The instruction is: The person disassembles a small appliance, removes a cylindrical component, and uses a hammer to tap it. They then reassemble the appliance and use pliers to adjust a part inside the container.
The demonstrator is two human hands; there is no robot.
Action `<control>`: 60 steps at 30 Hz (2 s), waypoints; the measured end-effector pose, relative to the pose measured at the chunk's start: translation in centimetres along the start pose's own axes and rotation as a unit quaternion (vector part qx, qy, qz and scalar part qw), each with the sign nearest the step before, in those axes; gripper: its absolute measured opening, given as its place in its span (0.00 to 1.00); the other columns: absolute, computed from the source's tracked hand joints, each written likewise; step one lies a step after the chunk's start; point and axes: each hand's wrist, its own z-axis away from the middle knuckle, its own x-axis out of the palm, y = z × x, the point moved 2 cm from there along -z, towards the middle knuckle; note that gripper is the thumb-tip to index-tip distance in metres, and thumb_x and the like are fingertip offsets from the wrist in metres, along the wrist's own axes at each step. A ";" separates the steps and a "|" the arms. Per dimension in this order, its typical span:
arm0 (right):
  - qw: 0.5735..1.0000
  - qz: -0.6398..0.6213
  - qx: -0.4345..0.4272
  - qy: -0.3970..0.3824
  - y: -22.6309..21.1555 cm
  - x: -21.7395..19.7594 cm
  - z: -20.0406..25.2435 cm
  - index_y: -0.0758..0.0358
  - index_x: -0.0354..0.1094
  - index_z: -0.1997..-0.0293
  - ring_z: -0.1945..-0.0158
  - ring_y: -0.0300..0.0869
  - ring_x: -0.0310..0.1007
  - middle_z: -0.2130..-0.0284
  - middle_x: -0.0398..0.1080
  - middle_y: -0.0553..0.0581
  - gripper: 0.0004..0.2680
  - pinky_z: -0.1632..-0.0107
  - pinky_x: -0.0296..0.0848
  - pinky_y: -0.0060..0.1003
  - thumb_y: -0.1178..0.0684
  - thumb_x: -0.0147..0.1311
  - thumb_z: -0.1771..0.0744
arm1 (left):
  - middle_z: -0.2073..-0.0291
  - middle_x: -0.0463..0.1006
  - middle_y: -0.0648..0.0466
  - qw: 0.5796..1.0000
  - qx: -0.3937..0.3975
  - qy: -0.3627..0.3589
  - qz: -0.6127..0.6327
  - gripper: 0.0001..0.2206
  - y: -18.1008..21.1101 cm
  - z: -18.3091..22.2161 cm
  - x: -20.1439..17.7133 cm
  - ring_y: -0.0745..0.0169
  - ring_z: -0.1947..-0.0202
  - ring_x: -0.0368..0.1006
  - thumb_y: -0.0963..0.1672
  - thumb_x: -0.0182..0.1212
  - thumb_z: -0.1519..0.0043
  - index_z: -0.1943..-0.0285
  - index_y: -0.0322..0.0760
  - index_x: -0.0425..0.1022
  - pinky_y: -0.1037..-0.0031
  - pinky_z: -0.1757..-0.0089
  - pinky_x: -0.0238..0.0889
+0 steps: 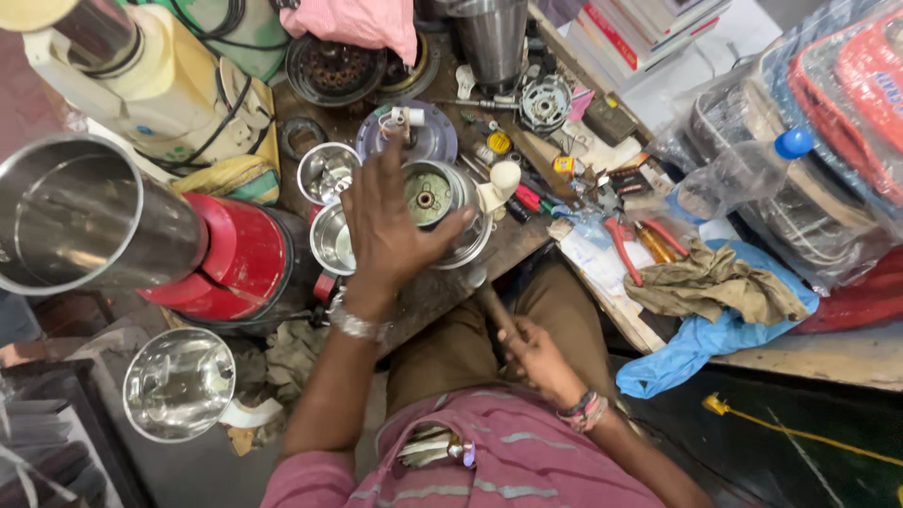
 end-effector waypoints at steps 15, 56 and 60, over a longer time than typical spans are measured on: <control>0.989 -0.060 0.065 -0.114 -2.8 3.5 0.3 0.62 0.64 0.53 0.83 0.29 0.56 0.76 0.63 0.48 0.07 0.85 0.52 0.26 0.51 0.51 0.31 | 0.41 0.73 0.44 0.991 0.017 -0.028 0.130 0.54 -0.8 0.5 -0.1 0.46 0.41 0.74 0.52 0.81 0.51 0.19 0.42 0.44 0.58 0.42 0.68; 0.842 0.286 -0.452 0.076 -10.9 5.8 -8.0 0.67 0.60 0.35 0.42 0.63 0.69 0.44 0.68 0.71 0.25 0.44 0.69 0.52 0.55 0.63 0.39 | 0.47 0.76 0.44 0.552 -0.325 0.074 0.764 0.22 -9.9 1.8 2.0 0.53 0.49 0.76 0.50 0.56 0.30 0.36 0.28 0.67 0.62 0.47 0.72; 0.877 0.274 -0.392 0.051 -11.5 7.3 -12.8 0.63 0.70 0.44 0.47 0.59 0.76 0.52 0.76 0.67 0.19 0.45 0.73 0.48 0.56 0.66 0.40 | 0.48 0.76 0.45 0.560 -0.315 0.067 0.763 0.21 -9.9 1.6 1.5 0.54 0.50 0.76 0.50 0.55 0.30 0.37 0.29 0.68 0.62 0.48 0.73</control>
